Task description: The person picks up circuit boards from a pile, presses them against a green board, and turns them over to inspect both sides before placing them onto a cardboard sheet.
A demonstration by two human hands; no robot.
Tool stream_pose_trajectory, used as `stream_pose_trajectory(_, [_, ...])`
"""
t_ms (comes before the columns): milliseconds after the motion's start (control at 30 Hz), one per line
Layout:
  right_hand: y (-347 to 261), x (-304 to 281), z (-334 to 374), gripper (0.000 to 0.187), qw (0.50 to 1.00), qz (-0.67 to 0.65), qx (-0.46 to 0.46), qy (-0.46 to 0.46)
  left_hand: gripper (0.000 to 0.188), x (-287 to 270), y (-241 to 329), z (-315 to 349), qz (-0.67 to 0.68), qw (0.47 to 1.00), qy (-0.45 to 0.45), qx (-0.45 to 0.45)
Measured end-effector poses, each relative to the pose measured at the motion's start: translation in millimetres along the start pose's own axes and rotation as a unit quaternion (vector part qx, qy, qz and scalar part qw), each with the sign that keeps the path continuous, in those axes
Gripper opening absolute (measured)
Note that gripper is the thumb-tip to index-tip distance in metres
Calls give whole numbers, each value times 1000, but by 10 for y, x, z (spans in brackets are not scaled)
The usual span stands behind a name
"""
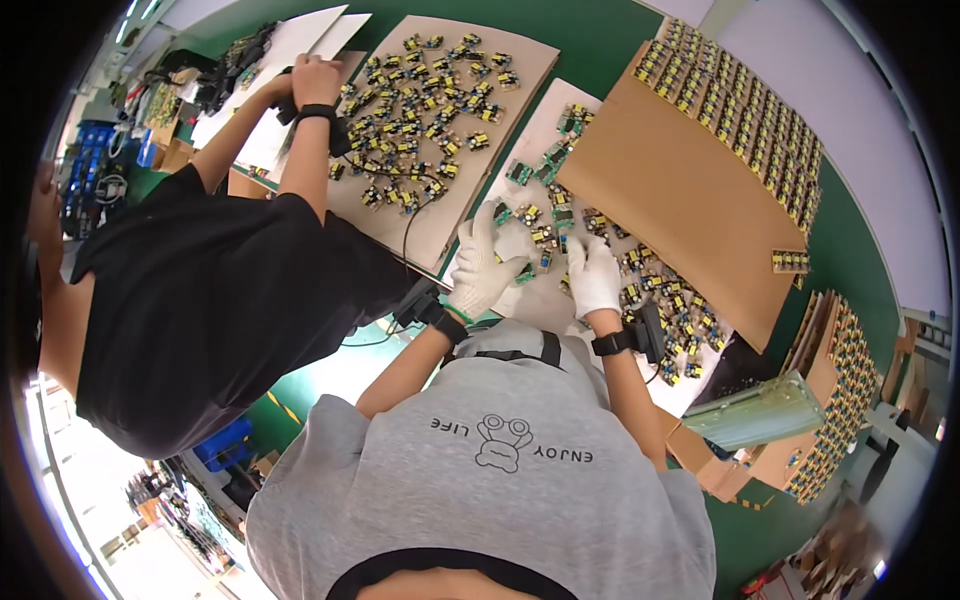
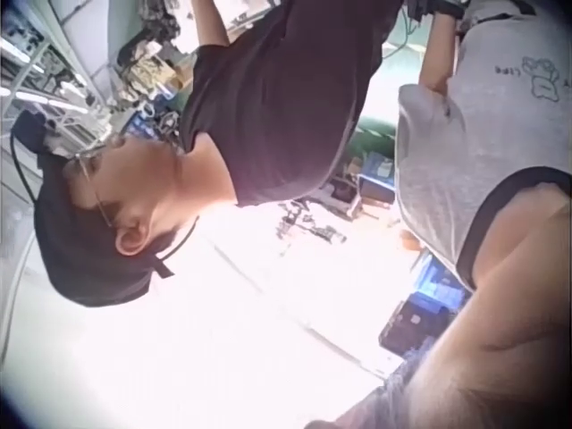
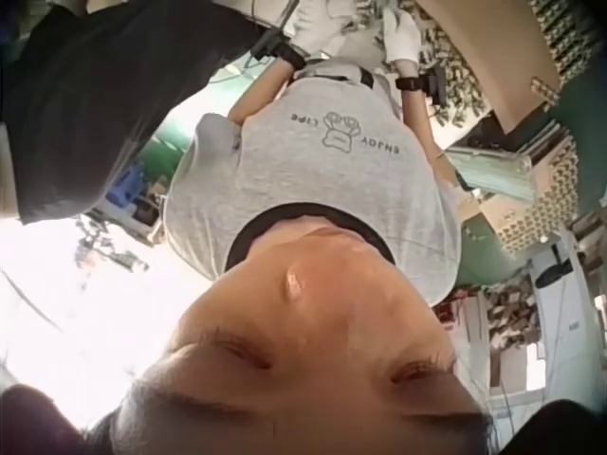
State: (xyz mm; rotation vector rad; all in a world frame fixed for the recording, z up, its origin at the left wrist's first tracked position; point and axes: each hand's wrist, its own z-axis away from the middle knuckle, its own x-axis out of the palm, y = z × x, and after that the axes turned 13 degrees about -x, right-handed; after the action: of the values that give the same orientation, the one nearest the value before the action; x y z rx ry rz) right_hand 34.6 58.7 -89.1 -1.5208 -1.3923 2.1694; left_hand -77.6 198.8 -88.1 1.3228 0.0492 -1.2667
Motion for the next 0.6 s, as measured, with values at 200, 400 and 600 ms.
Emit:
stream_pose_trajectory(200, [211, -22, 227, 32, 991, 93, -68, 64, 82, 104, 52, -79, 73, 993, 34, 91])
stream_pose_trajectory(400, [410, 12, 327, 36, 997, -68, -9, 28, 58, -50, -36, 54, -49, 985, 99, 132])
stream_pose_trajectory(600, [497, 92, 53, 26, 987, 12, -65, 147, 65, -38, -255, 242, -189, 959, 60, 200])
